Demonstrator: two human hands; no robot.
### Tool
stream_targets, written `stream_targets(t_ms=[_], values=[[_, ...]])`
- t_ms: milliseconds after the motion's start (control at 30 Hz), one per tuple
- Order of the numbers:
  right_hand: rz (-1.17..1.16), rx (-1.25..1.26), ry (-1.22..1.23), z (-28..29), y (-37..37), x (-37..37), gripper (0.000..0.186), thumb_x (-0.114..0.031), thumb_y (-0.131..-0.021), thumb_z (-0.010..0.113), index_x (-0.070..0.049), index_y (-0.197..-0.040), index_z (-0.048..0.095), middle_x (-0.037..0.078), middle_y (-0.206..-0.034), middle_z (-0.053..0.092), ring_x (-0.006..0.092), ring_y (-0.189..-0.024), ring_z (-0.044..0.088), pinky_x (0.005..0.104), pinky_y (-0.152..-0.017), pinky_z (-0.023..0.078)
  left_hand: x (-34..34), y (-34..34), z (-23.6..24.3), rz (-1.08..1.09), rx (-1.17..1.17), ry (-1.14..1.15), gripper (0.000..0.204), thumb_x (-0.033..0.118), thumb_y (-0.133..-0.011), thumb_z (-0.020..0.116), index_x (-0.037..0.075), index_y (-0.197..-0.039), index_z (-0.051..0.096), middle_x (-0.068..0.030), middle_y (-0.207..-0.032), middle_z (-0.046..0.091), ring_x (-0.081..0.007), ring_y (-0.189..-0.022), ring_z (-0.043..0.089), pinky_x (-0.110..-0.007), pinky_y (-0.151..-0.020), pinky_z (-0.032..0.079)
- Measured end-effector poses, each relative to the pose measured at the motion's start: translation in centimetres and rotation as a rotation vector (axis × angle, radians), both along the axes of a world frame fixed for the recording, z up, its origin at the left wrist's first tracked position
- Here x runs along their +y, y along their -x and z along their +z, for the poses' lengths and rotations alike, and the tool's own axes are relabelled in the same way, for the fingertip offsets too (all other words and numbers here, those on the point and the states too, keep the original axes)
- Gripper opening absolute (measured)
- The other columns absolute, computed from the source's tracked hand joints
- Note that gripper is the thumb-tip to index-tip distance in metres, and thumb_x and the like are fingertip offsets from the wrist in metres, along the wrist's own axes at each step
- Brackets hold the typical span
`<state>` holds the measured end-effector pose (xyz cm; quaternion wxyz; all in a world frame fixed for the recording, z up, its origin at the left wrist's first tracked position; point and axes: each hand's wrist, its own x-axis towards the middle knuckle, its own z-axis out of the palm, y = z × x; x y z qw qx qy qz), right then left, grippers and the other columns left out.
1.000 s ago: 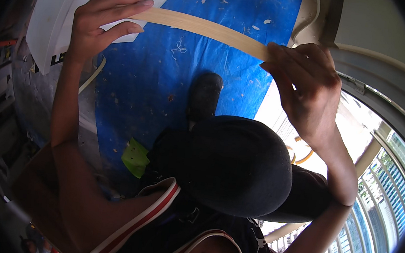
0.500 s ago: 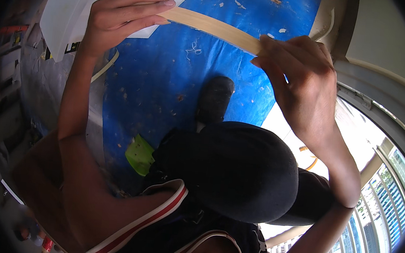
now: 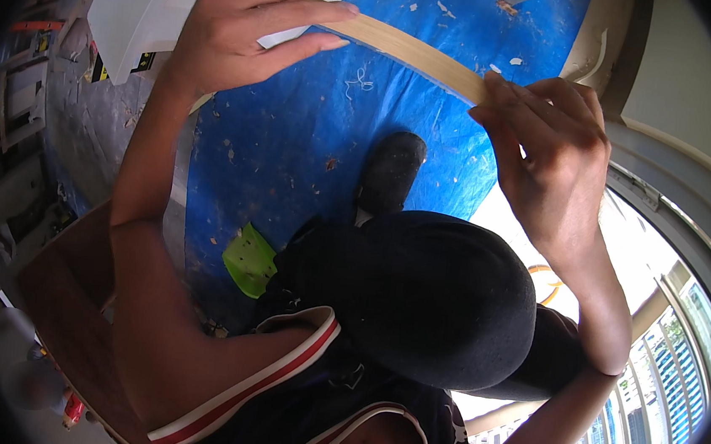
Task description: The person applies a strip of adhesive edge banding to the side of a white furniture panel by hand, smoothing it down along the edge and folding it around a corner.
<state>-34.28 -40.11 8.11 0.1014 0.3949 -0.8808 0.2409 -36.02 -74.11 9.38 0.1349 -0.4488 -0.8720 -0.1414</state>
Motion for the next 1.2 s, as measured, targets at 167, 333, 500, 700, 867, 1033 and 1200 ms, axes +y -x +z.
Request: stream_targets(t_ms=[167, 333, 500, 700, 867, 1033, 1200], values=[[-0.008, -0.040, -0.028, 0.6, -0.1, -0.2, 0.024, -0.009, -0.082, 0.087, -0.002, -0.104, 0.082, 0.008, -0.090, 0.081, 0.0221, -0.085, 0.072, 0.0388, -0.085, 0.054, 5.8, -1.1, -2.1, -0.065, -0.028, -0.198, 0.027, 0.016, -0.079, 0.093, 0.005, -0.102, 0.082, -0.0071, -0.111, 0.081, -0.0238, -0.105, 0.076, -0.033, -0.085, 0.064], [-0.010, -0.032, -0.046, 0.9, -0.4, -0.1, 0.020, -0.010, -0.082, 0.086, -0.002, -0.100, 0.081, 0.008, -0.088, 0.080, 0.0233, -0.082, 0.071, 0.0400, -0.084, 0.054, 6.3, -0.9, -3.5, -0.081, -0.051, -0.300, 0.029, 0.009, -0.075, 0.093, 0.003, -0.101, 0.082, -0.0106, -0.105, 0.080, -0.0268, -0.097, 0.076, -0.036, -0.080, 0.065], [-0.010, -0.053, -0.025, 1.1, -0.5, -0.4, 0.024, -0.006, -0.081, 0.087, 0.000, -0.104, 0.081, 0.009, -0.091, 0.082, 0.0241, -0.083, 0.072, 0.0396, -0.085, 0.054, 6.0, -1.5, -3.7, -0.039, -0.001, -0.294, 0.025, 0.007, -0.077, 0.091, 0.004, -0.101, 0.084, -0.0072, -0.106, 0.081, -0.0233, -0.098, 0.077, -0.033, -0.079, 0.065], [-0.022, -0.031, -0.062, 1.2, -0.2, -0.3, 0.030, -0.005, -0.082, 0.088, 0.001, -0.111, 0.081, 0.010, -0.093, 0.082, 0.0247, -0.085, 0.072, 0.0393, -0.085, 0.054, -1.1, -0.7, -2.4, 0.064, -0.073, -0.147, 0.020, 0.010, -0.083, 0.089, 0.009, -0.103, 0.085, -0.0052, -0.114, 0.083, -0.0231, -0.107, 0.077, -0.038, -0.099, 0.062], [-0.022, -0.075, -0.053, 1.2, -0.3, -0.2, 0.030, -0.006, -0.084, 0.087, 0.001, -0.112, 0.080, 0.010, -0.094, 0.083, 0.0251, -0.085, 0.072, 0.0402, -0.086, 0.053, -5.1, -0.5, -2.0, 0.145, -0.120, -0.062, 0.019, 0.009, -0.086, 0.088, 0.010, -0.105, 0.086, -0.0058, -0.116, 0.084, -0.0250, -0.118, 0.077, -0.044, -0.110, 0.058], [-0.014, -0.055, -0.071, 1.4, -0.3, -0.2, 0.030, -0.007, -0.084, 0.087, 0.001, -0.113, 0.080, 0.010, -0.095, 0.083, 0.0251, -0.085, 0.072, 0.0402, -0.086, 0.053, -5.4, -0.8, -2.0, 0.150, -0.056, -0.061, 0.019, 0.007, -0.084, 0.088, 0.010, -0.103, 0.086, -0.0060, -0.114, 0.084, -0.0252, -0.114, 0.077, -0.040, -0.104, 0.062], [0.009, -0.074, -0.021, 1.3, -0.3, -0.1, 0.029, -0.007, -0.084, 0.088, 0.001, -0.111, 0.081, 0.009, -0.093, 0.083, 0.0240, -0.083, 0.072, 0.0395, -0.086, 0.053, -5.5, -0.9, -1.5, 0.085, 0.021, -0.032, 0.021, 0.005, -0.082, 0.088, 0.010, -0.102, 0.086, -0.0065, -0.115, 0.083, -0.0254, -0.109, 0.077, -0.039, -0.099, 0.064]])
